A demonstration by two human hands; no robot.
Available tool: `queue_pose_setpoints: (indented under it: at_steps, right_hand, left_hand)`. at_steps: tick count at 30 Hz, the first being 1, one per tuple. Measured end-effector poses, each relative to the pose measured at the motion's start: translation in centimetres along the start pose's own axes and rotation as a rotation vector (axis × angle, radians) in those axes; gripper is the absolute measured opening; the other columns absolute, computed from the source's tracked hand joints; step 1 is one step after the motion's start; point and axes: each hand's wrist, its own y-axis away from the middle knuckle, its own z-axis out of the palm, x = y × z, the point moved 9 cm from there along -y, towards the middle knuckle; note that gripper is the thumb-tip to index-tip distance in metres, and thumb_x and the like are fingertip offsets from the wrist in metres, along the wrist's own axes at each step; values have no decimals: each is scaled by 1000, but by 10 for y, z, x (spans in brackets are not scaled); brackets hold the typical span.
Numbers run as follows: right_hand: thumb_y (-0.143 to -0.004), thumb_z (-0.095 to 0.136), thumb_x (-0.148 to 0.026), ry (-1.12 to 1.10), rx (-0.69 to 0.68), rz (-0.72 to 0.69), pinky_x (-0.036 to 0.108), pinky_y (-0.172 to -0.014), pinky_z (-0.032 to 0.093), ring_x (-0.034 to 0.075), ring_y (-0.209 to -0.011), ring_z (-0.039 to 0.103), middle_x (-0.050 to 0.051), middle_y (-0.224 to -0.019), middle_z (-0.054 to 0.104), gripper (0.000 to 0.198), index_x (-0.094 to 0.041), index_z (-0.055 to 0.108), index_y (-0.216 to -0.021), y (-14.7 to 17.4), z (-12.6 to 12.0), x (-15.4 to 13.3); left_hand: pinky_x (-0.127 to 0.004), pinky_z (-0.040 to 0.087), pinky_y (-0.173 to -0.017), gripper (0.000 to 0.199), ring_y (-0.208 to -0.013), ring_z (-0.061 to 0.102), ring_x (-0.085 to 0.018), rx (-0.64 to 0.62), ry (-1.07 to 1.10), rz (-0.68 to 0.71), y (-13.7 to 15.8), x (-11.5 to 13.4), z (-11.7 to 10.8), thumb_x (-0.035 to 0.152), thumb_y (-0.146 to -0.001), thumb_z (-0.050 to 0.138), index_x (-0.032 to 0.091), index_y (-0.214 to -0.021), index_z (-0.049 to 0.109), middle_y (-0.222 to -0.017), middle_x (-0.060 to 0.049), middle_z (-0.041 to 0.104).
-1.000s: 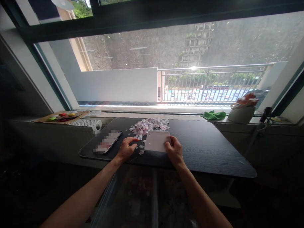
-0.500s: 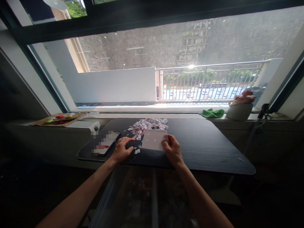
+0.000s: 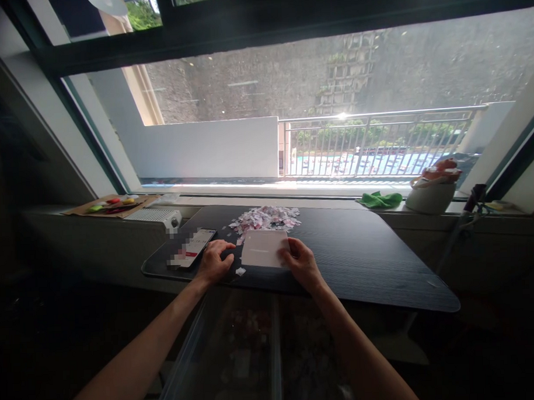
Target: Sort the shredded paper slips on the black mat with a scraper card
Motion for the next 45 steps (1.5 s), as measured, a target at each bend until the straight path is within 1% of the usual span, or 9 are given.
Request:
queue_pose_setpoints:
  at_steps: [7, 11, 18, 25, 32, 36, 39, 41, 45]
  right_hand:
    - [-66, 66, -36, 63, -17, -5, 30, -66, 51, 19, -75, 64, 4, -81, 70, 31, -17, 65, -90, 2, 0, -4]
    - [-67, 67, -40, 17, 20, 15, 30, -65, 51, 20, -75, 64, 6, -84, 71, 35, -17, 65, -93, 4, -4, -3]
    - [-64, 70, -42, -23, -61, 7, 35, -76, 53, 20, -81, 66, 5, -90, 72, 40, -18, 65, -95, 3, 10, -4]
    - [-66, 65, -34, 162, 19, -8, 32, -66, 53, 19, -75, 64, 6, -87, 71, 35, -16, 64, -96, -2, -16, -26]
    - [-66, 60, -29, 115, -90, -4, 31, -68, 52, 18, -76, 65, 5, -84, 71, 29, -16, 64, -91, 1, 23, -24]
    - [-62, 58, -26, 322, -17, 99, 29, -59, 50, 18, -68, 63, 4, -77, 70, 28, -15, 65, -87, -2, -14, -13]
    - [-62, 60, -26, 432, 113, 119, 28, -55, 49, 19, -66, 63, 5, -76, 71, 28, -16, 67, -86, 2, -61, -25]
    - [-63, 60, -28, 384, 171, 93, 28, -55, 49, 19, -67, 64, 5, -77, 71, 27, -16, 66, -86, 6, -72, -37]
    - [-64, 58, -31, 189, 28, 82, 27, -54, 49, 19, -70, 65, 5, -82, 71, 29, -17, 63, -89, 9, -19, -35]
  left_hand:
    - [-38, 44, -91, 22, -95, 56, -22, 23, 1, -3, 0, -2, -1, 15, -66, 51, 20, -81, 67, -87, -4, 66]
    - [-37, 44, -91, 22, -95, 55, -22, 2, -1, 6, 0, -1, 1, 15, -66, 51, 20, -80, 67, -85, -4, 66]
    - [-37, 43, -91, 20, -94, 55, -21, -22, 2, -4, 0, 1, 0, 16, -67, 50, 22, -78, 66, -82, -2, 65]
    - [-37, 43, -91, 19, -96, 55, -22, -36, -1, -6, 0, 3, 0, 17, -68, 51, 22, -78, 66, -83, -3, 66]
    - [-37, 43, -90, 19, -95, 55, -22, -42, -25, -16, 0, 0, 3, 16, -68, 51, 20, -78, 67, -84, -5, 66]
    - [-37, 43, -91, 19, -95, 55, -22, -33, -10, -6, 0, 1, 2, 17, -68, 51, 20, -79, 67, -84, -4, 66]
    - [-38, 42, -92, 18, -96, 55, -22, -44, -5, -9, 0, 2, 3, 18, -69, 52, 20, -78, 67, -84, -5, 66]
    - [-39, 42, -92, 18, -96, 54, -22, -52, -7, -14, 0, 3, 3, 18, -69, 52, 20, -78, 67, -84, -5, 66]
    - [-38, 42, -92, 18, -98, 54, -22, -48, -14, -28, 1, 2, 2, 18, -69, 51, 21, -78, 66, -86, -4, 67]
